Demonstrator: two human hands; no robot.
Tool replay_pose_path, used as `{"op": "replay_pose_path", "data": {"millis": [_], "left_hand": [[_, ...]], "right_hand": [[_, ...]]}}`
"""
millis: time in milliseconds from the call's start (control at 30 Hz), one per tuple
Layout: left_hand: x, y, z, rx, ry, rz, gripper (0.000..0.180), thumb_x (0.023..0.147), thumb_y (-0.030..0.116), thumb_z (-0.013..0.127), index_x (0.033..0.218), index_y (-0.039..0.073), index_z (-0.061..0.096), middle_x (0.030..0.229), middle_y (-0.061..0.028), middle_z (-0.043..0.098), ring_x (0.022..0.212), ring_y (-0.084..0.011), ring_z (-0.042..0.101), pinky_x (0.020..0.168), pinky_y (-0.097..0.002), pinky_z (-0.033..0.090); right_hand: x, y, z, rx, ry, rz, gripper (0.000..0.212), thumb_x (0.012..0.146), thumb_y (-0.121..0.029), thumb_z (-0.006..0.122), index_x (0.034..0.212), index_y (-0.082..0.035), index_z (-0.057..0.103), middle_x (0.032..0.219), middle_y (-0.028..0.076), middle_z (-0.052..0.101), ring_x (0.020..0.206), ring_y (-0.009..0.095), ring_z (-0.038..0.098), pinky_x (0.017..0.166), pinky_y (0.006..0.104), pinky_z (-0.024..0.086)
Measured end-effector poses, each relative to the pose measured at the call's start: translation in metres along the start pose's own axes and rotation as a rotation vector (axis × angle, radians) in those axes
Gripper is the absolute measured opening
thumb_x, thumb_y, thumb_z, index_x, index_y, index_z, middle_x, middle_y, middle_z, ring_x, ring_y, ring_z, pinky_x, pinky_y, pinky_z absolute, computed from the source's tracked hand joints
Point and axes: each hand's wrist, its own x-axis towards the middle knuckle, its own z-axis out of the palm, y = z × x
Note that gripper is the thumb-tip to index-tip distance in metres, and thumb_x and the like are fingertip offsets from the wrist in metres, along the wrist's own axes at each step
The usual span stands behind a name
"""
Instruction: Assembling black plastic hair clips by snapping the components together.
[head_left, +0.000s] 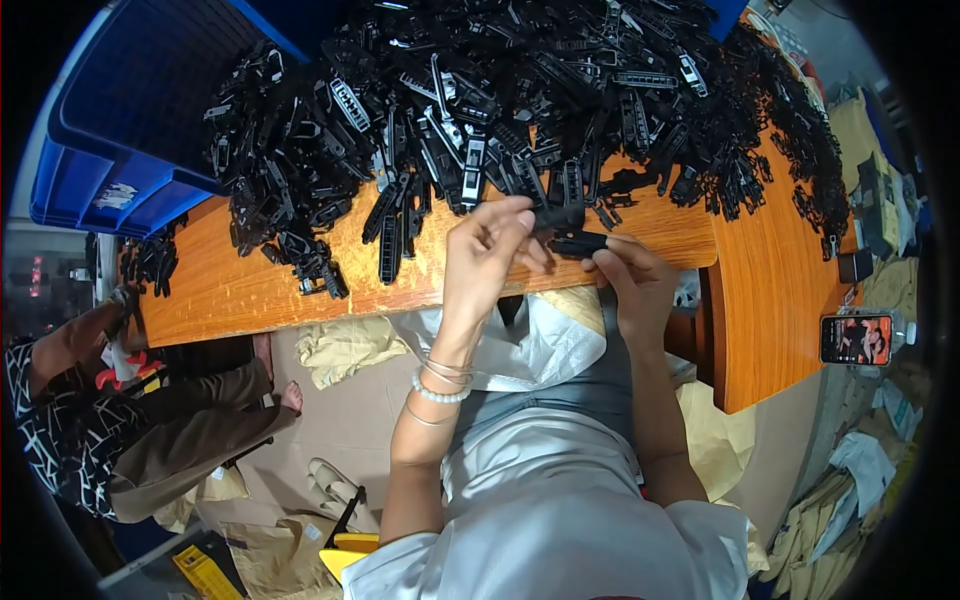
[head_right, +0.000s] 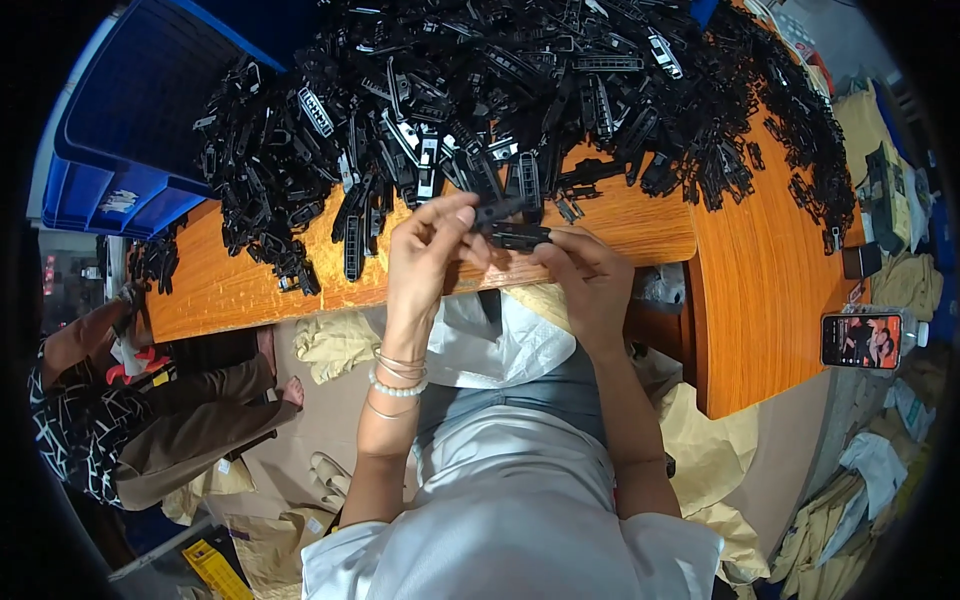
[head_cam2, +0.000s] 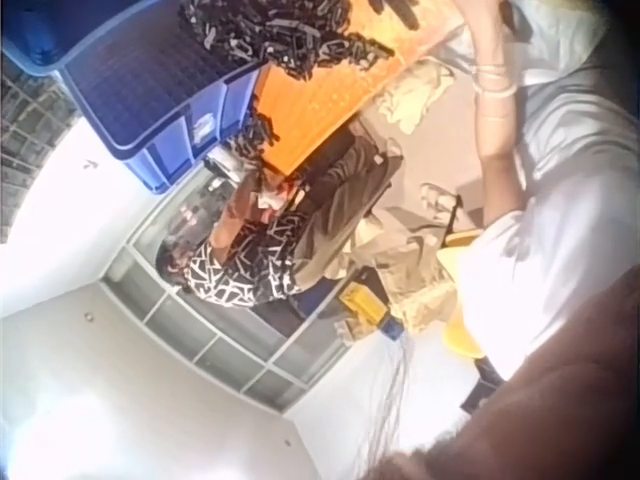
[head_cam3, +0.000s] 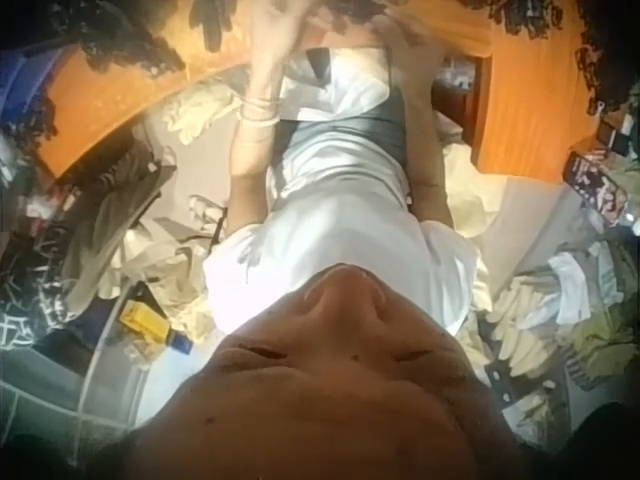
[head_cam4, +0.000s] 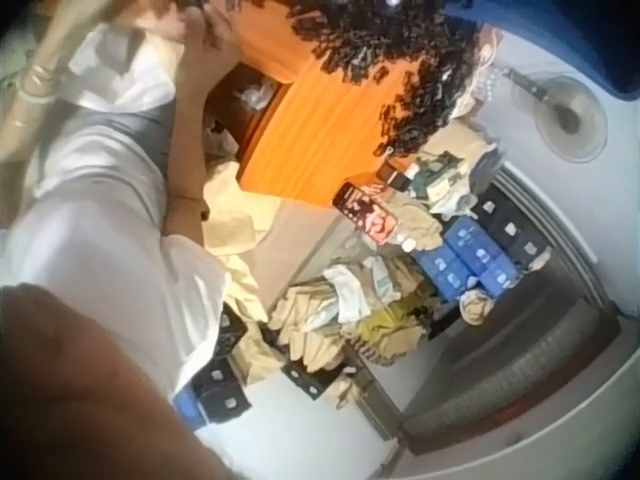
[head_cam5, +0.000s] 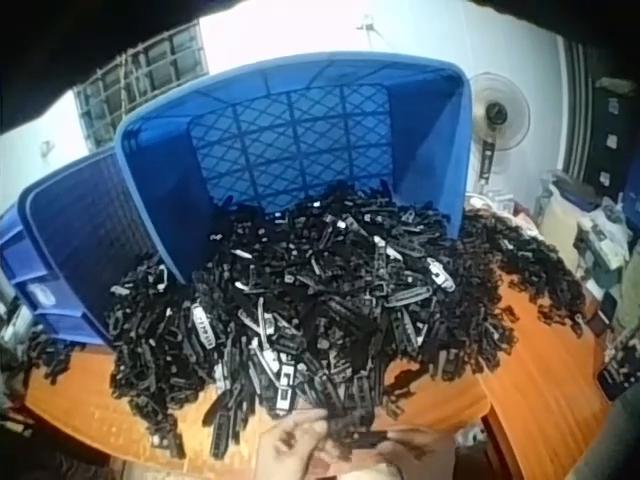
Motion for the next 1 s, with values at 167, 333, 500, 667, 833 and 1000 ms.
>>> {"op": "replay_pose_path", "data": {"millis": [167, 333, 500, 667, 833, 1000], "left_hand": [[-0.010, 0.006, -0.007, -0.042, -0.125, -0.170, 0.026, 0.087, 0.016, 0.054, 0.076, -0.007, 0.059, 0.061, -0.0069, 0.056, 0.046, -0.0110, 0.053, 0.041, -0.0206, 0.042], [-0.010, 0.001, -0.010, 0.076, -0.098, -0.129, 0.034, 0.089, 0.024, 0.050, 0.069, -0.001, 0.058, 0.045, -0.0004, 0.046, 0.038, -0.0043, 0.038, 0.038, -0.0166, 0.033], [-0.016, -0.001, -0.004, 0.071, -0.107, -0.203, 0.032, 0.089, 0.024, 0.052, 0.069, -0.001, 0.059, 0.045, 0.0007, 0.046, 0.039, -0.0029, 0.036, 0.044, -0.0168, 0.034], [-0.023, -0.004, 0.004, 0.137, -0.185, -0.176, 0.010, 0.078, 0.007, 0.064, 0.076, -0.002, 0.062, 0.065, 0.0010, 0.057, 0.058, -0.0032, 0.048, 0.051, -0.0177, 0.036], [-0.026, -0.005, 0.003, 0.091, -0.213, -0.089, 0.010, 0.079, 0.006, 0.062, 0.072, -0.001, 0.061, 0.065, 0.0006, 0.055, 0.058, -0.0047, 0.048, 0.052, -0.0193, 0.037], [-0.024, 0.003, -0.003, 0.033, -0.317, -0.067, 0.015, 0.081, 0.006, 0.058, 0.068, -0.002, 0.057, 0.060, 0.0007, 0.050, 0.056, -0.0062, 0.048, 0.052, -0.0209, 0.037]], "right_hand": [[-0.004, -0.007, 0.008, -0.044, 0.027, -0.002, 0.011, 0.080, -0.002, 0.060, 0.088, 0.005, 0.061, 0.069, 0.008, 0.061, 0.061, 0.011, 0.059, 0.052, 0.0198, 0.045], [-0.008, -0.014, 0.010, -0.072, 0.003, -0.012, 0.010, 0.079, -0.002, 0.061, 0.086, 0.005, 0.061, 0.069, 0.009, 0.061, 0.059, 0.012, 0.060, 0.052, 0.0203, 0.046], [-0.012, -0.012, 0.012, -0.190, 0.039, 0.001, 0.009, 0.079, -0.001, 0.061, 0.084, 0.006, 0.061, 0.068, 0.009, 0.062, 0.059, 0.012, 0.060, 0.053, 0.0204, 0.047], [-0.020, -0.007, 0.009, -0.129, 0.005, 0.012, 0.010, 0.075, 0.003, 0.062, 0.084, 0.006, 0.061, 0.070, 0.008, 0.061, 0.061, 0.011, 0.060, 0.056, 0.0201, 0.047], [-0.020, -0.004, 0.010, 0.083, 0.008, 0.105, 0.017, 0.075, 0.003, 0.062, 0.092, 0.006, 0.059, 0.079, 0.008, 0.059, 0.065, 0.012, 0.059, 0.053, 0.0195, 0.045], [-0.020, -0.008, 0.012, 0.086, -0.109, 0.046, 0.016, 0.077, 0.003, 0.059, 0.093, 0.006, 0.057, 0.082, 0.009, 0.057, 0.063, 0.012, 0.058, 0.048, 0.0187, 0.040]]}}
